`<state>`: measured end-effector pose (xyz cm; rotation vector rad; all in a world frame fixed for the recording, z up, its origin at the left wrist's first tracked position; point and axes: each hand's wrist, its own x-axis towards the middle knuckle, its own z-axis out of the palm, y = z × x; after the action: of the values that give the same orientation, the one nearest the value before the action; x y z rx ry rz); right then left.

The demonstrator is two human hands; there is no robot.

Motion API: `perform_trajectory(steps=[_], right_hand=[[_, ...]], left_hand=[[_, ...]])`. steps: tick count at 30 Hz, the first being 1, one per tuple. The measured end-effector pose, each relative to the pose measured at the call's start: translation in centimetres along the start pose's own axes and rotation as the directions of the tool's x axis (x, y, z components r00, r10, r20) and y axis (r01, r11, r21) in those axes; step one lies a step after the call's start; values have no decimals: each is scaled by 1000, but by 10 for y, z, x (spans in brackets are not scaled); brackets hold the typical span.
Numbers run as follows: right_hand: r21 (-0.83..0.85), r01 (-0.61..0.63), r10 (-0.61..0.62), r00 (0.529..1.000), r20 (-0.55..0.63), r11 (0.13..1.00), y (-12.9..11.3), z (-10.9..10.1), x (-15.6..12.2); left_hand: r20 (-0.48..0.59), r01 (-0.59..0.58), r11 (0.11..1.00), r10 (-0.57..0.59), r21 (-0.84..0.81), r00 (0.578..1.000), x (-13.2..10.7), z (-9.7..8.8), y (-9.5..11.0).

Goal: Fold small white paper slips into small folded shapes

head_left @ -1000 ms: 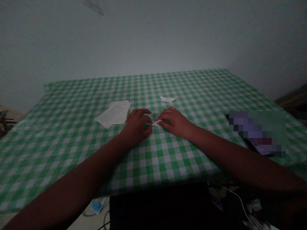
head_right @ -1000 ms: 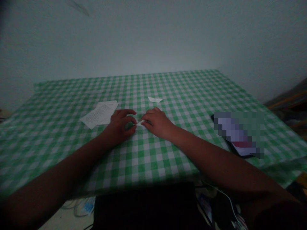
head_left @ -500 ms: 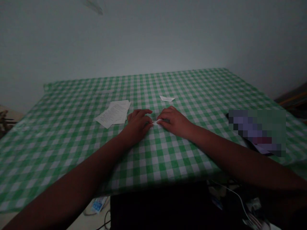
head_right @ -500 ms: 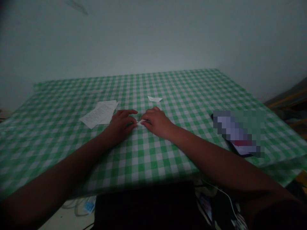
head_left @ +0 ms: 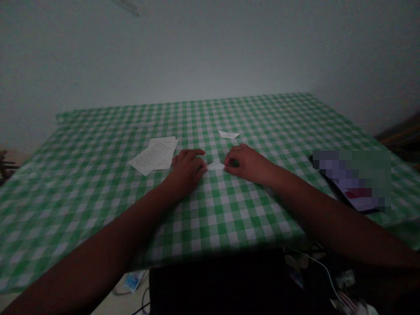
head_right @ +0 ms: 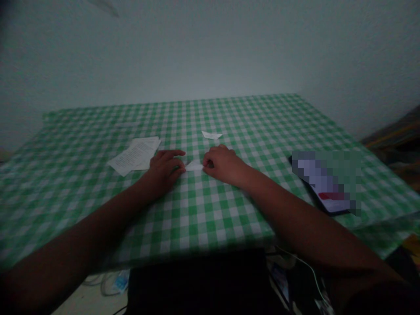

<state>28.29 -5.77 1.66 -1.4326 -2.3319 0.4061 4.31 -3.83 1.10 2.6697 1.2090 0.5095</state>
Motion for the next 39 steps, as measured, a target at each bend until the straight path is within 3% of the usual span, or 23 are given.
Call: perform_trajectory(steps=[12, 27, 33, 39], right_hand=[[-76, 5, 1, 997, 78, 997, -8, 2, 0], [-83, -60, 55, 997, -61, 995, -7, 13, 4], [-239, -24, 25, 1000, -1, 971, -16, 6, 3], [-360, -8, 16, 1000, 20, 933, -28, -1, -1]], left_hand=[[6, 16, 1000, -16, -3, 1000, -1, -1, -2], [-27, 112, 993, -112, 25, 993, 0, 1, -3], [-4, 6, 1000, -6, 1, 1000, -1, -6, -10], [85, -186, 981, 191, -57, 978, -4, -14, -9]])
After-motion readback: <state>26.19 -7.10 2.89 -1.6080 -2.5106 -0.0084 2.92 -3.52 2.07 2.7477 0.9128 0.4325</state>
